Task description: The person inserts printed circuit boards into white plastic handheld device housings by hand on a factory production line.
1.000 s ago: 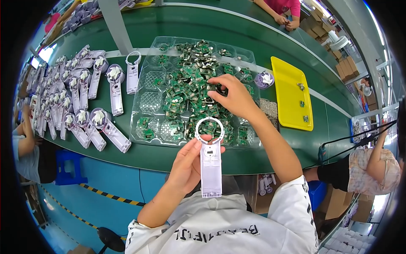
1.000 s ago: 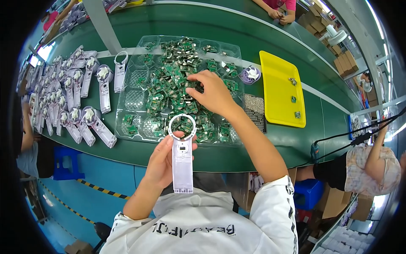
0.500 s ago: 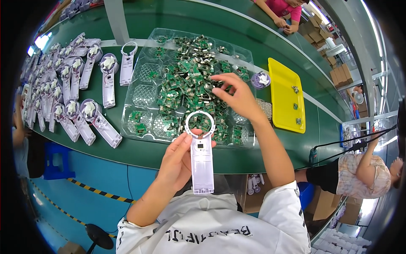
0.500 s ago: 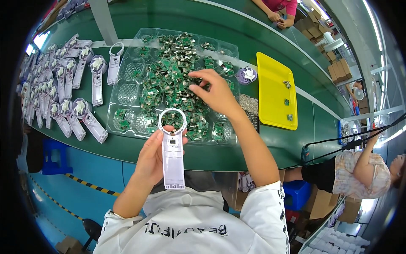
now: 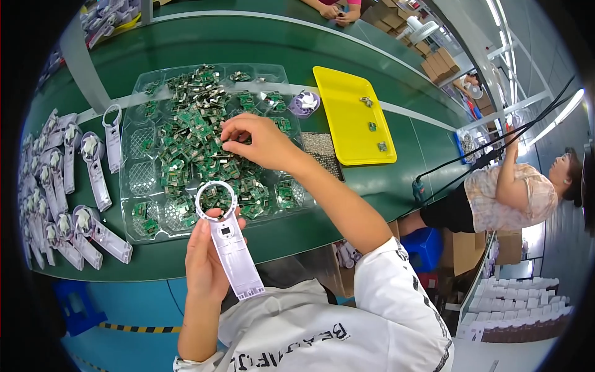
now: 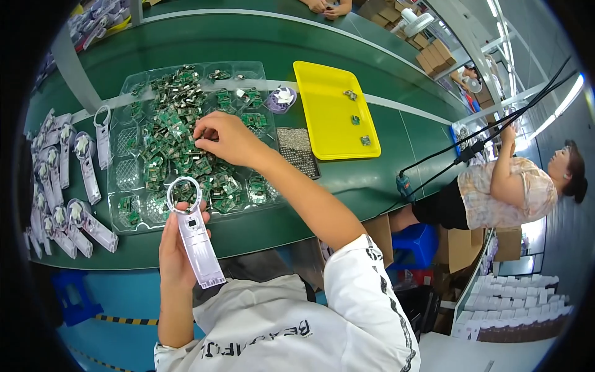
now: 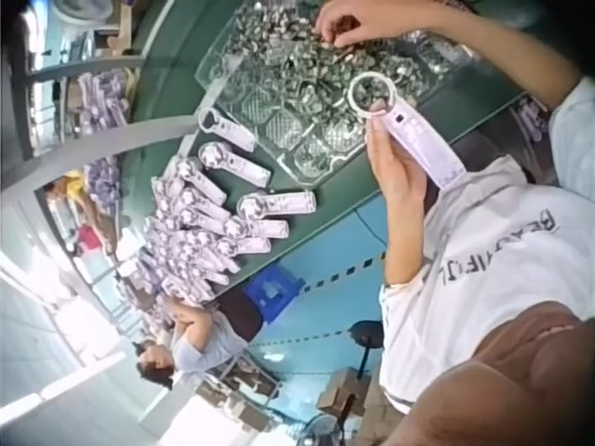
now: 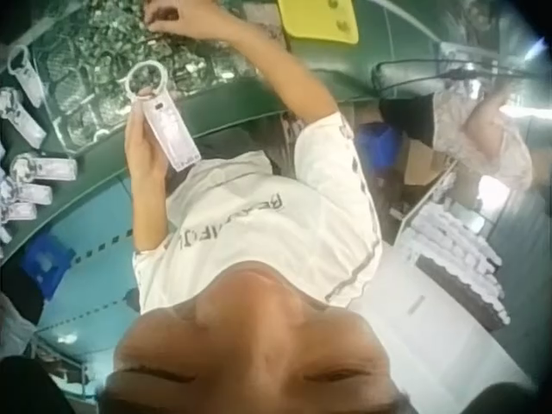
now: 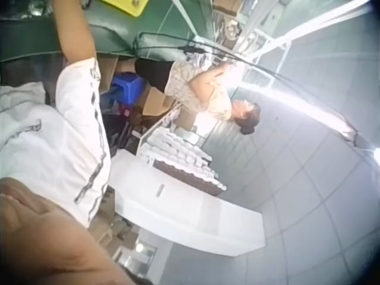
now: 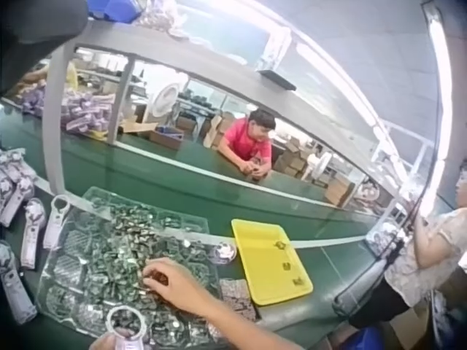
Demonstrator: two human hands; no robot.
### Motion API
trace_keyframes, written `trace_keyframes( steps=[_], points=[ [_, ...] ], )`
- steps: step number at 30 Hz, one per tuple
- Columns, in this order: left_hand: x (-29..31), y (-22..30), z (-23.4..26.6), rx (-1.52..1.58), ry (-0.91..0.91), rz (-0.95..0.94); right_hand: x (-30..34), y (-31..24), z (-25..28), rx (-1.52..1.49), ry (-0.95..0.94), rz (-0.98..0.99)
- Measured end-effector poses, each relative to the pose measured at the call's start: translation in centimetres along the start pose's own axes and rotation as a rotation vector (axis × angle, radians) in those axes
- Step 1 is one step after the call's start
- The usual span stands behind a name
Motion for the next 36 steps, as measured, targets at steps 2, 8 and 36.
trace_keyframes(
  steps=[2,8,36],
  points=[
    [-0.1,0.2,0.0,0.008,-0.005,-0.009,0.3,-0.5,0.4,-0.022,0.036,0.014],
    [0.2,0.1,0.2,0.03,-0.01,0.016,2.8,-2.6,1.9,-0.392,0.146,-0.223],
    [3.8,0.6,-3.1,-0.033,-0.006,0.02,9.5,-15.1,3.7,-0.146,-0.012,-0.014]
  ],
)
Point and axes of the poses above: each hand's wrist, its own x-axis away from the middle knuckle, its own z-axis out of the back of the hand, y = z × x, the point moved 9 cm from there along -x, towards the middle knuckle, and after that the axes turned 15 degrees about y, right-handed, at the moved point
